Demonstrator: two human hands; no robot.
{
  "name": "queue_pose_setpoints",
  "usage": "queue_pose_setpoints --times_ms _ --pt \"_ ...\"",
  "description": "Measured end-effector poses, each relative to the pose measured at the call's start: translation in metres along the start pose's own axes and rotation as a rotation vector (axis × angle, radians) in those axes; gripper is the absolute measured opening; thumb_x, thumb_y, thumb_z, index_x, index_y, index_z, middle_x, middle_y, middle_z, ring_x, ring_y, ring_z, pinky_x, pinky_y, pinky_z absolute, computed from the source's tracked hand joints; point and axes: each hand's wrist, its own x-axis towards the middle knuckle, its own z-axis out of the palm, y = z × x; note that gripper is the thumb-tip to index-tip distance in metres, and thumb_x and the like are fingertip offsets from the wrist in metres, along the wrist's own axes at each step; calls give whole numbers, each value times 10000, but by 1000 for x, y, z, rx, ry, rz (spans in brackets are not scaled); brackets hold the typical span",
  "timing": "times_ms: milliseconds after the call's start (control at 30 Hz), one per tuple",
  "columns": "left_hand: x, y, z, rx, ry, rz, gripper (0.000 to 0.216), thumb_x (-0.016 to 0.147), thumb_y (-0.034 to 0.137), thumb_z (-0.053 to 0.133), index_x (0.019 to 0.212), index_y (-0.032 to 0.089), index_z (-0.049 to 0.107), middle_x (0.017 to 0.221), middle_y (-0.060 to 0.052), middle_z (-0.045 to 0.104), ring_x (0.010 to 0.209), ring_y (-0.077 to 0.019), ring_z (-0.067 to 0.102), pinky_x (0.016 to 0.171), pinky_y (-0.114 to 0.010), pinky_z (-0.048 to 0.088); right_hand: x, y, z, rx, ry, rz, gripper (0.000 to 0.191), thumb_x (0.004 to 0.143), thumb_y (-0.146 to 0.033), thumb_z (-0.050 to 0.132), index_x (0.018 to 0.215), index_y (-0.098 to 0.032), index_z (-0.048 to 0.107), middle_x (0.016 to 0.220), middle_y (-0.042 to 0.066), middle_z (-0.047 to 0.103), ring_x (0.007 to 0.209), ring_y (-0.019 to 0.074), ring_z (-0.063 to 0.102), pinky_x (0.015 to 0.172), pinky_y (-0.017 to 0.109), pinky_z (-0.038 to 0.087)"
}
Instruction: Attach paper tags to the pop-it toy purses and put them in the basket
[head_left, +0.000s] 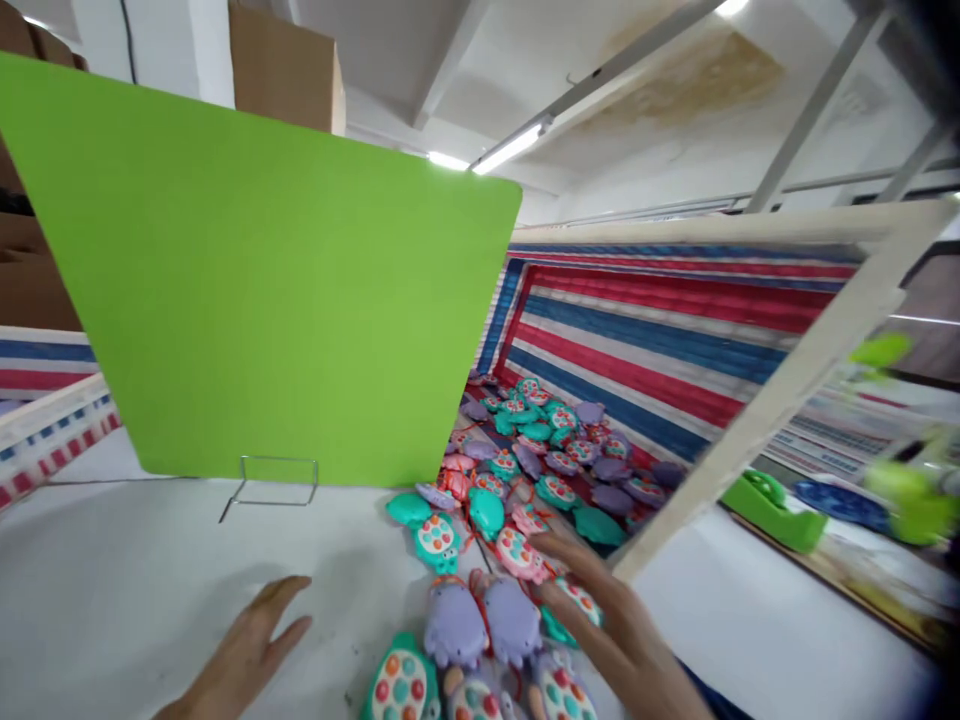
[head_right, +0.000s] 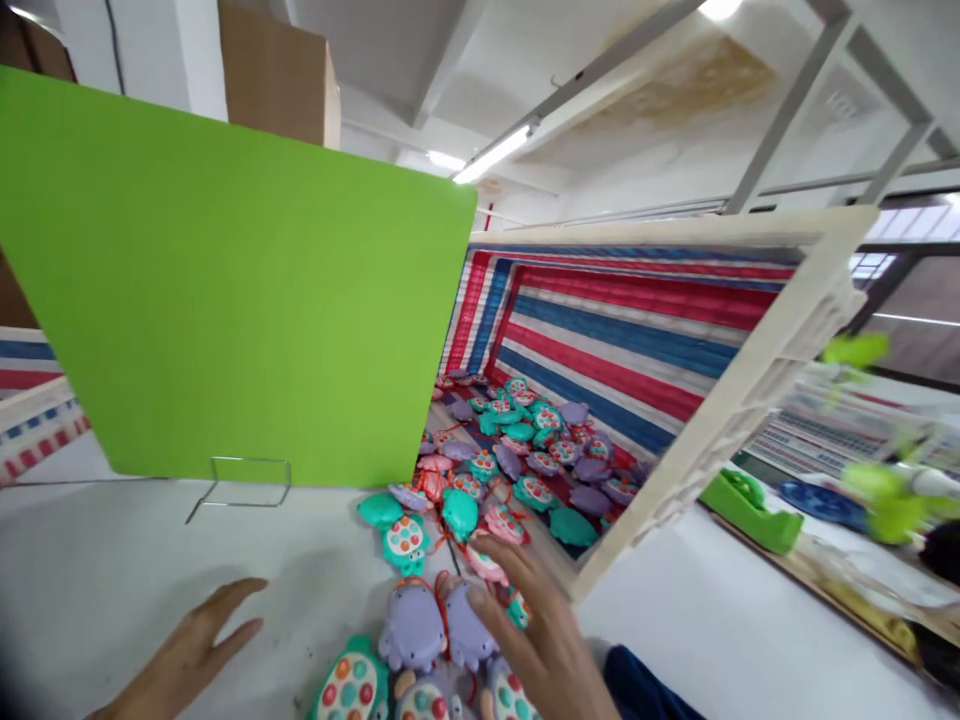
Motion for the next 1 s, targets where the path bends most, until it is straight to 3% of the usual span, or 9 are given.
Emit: queue_pose_setpoints --times_ms 167,267,367,467,633,767,900,1000 --pt "37 19 47 35 -17 102 365 778 355 458 1100 205 544 1084 -76 607 1000 -220 570 864 -315 474 76 9 51 15 -121 -139 435 722 -328 591 1138 -205 560 1162 102 587 1118 265 489 926 368 405" --pt "69 13 54 54 9 10 423 798 408 406 1121 162 523 1121 -104 584 1043 -237 543 894 -347 453 119 1 94 47 -110 -175 470 745 -321 579 1188 -180 516 1186 107 569 1147 250 461 933 345 396" --pt "99 1 53 80 25 -151 490 817 449 334 1137 115 495 1139 -136 570 1054 -257 536 882 -385 460 151 -12 132 80 -66 -153 378 830 -241 501 1198 -155 478 1162 115 570 1091 226 507 898 369 415" --pt "119 -11 59 94 29 -170 508 811 445 327 1145 90 470 1147 -161 554 1068 -268 522 898 -413 442 171 -20 155 96 -30 -134 269 861 -231 491 1120 -161 516 1093 74 591 999 201 553 849 401 437" --pt "136 -19 94 63 29 -120 538 818 421 331 1213 60 382 1177 -192 493 1084 -277 502 885 -426 448 200 -16 166 50 -35 -113 153 870 -251 483 926 -164 596 949 33 626 886 167 585 792 380 463" --pt "154 -19 120 59 80 -42 477 815 376 361 1205 103 373 1179 -180 477 1067 -277 509 870 -436 453 222 -14 169 11 -73 -136 149 863 -253 497 911 -154 597 945 31 625 868 165 591 776 377 471" --pt "174 -18 127 48 115 -42 440 817 377 348 1178 127 362 1082 -164 522 993 -265 548 773 -411 500 238 -15 170 -12 -109 -180 157 867 -253 491 938 -154 591 966 35 620 875 168 589 774 378 471" --pt "180 -18 126 38 138 -81 429 816 397 354 1171 156 348 1001 -127 548 896 -244 581 696 -383 520 257 -2 163 -35 -125 -211 244 843 -295 521 1053 -174 553 1143 56 547 1042 219 507 880 450 394"
